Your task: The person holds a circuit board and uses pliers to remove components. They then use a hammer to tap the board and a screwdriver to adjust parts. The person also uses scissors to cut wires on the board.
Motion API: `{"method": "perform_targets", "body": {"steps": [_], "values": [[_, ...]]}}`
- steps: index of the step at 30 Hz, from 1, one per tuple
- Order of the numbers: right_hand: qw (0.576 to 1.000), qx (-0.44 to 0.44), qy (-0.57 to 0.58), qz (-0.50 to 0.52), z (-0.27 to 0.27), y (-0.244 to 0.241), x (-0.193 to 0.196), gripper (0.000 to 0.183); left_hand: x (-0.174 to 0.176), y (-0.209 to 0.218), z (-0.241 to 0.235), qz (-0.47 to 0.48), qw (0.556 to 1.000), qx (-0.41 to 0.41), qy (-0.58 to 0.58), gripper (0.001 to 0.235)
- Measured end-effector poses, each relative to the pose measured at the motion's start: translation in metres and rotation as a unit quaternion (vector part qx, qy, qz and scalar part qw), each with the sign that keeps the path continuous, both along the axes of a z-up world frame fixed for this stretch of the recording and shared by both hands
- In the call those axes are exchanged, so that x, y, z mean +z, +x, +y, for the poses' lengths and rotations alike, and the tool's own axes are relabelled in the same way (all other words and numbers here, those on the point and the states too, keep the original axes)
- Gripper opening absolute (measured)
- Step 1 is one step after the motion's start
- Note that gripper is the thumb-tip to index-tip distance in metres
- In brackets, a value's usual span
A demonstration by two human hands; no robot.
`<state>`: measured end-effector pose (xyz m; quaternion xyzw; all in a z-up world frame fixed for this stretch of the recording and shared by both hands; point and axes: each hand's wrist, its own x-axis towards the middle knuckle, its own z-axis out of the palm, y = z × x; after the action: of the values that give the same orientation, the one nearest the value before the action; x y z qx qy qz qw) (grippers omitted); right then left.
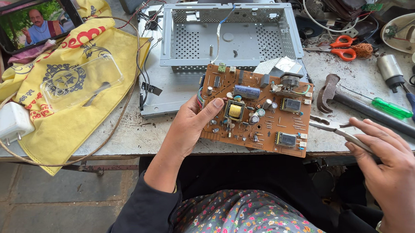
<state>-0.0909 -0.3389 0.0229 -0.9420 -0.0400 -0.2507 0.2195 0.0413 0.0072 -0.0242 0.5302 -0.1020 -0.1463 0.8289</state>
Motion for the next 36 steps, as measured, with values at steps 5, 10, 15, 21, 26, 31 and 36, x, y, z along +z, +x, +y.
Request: {"method": "perform_targets", "body": {"steps": [5, 10, 15, 21, 26, 31, 36], "values": [[0.999, 0.008, 0.028, 0.038, -0.012, 0.003, -0.004, 0.017, 0.001, 0.0, 0.0, 0.007, 1.0, -0.006, -0.015, 0.04], [0.987, -0.031, 0.126, 0.098, -0.015, 0.007, -0.003, 0.023, 0.001, 0.0, 0.001, 0.004, 1.0, -0.007, -0.023, 0.04], [0.989, 0.027, 0.121, 0.082, -0.011, 0.004, -0.001, 0.023, 0.0, 0.0, -0.001, 0.001, 1.0, 0.007, 0.001, 0.04], [0.984, 0.013, 0.147, 0.103, -0.011, 0.002, 0.005, 0.023, 0.001, -0.002, -0.001, 0.004, 1.0, 0.012, 0.005, 0.041], [0.947, -0.015, 0.304, 0.099, -0.015, 0.0, 0.005, 0.023, 0.002, -0.003, -0.001, 0.007, 1.0, 0.017, -0.014, 0.041], [0.958, -0.039, 0.271, 0.086, -0.023, -0.001, -0.004, 0.024, 0.002, -0.003, -0.001, 0.002, 1.0, 0.016, -0.02, 0.041], [0.925, -0.014, 0.374, 0.058, -0.038, 0.0, -0.014, 0.015, 0.003, -0.003, 0.001, 0.017, 0.999, 0.013, -0.032, 0.039]]}}
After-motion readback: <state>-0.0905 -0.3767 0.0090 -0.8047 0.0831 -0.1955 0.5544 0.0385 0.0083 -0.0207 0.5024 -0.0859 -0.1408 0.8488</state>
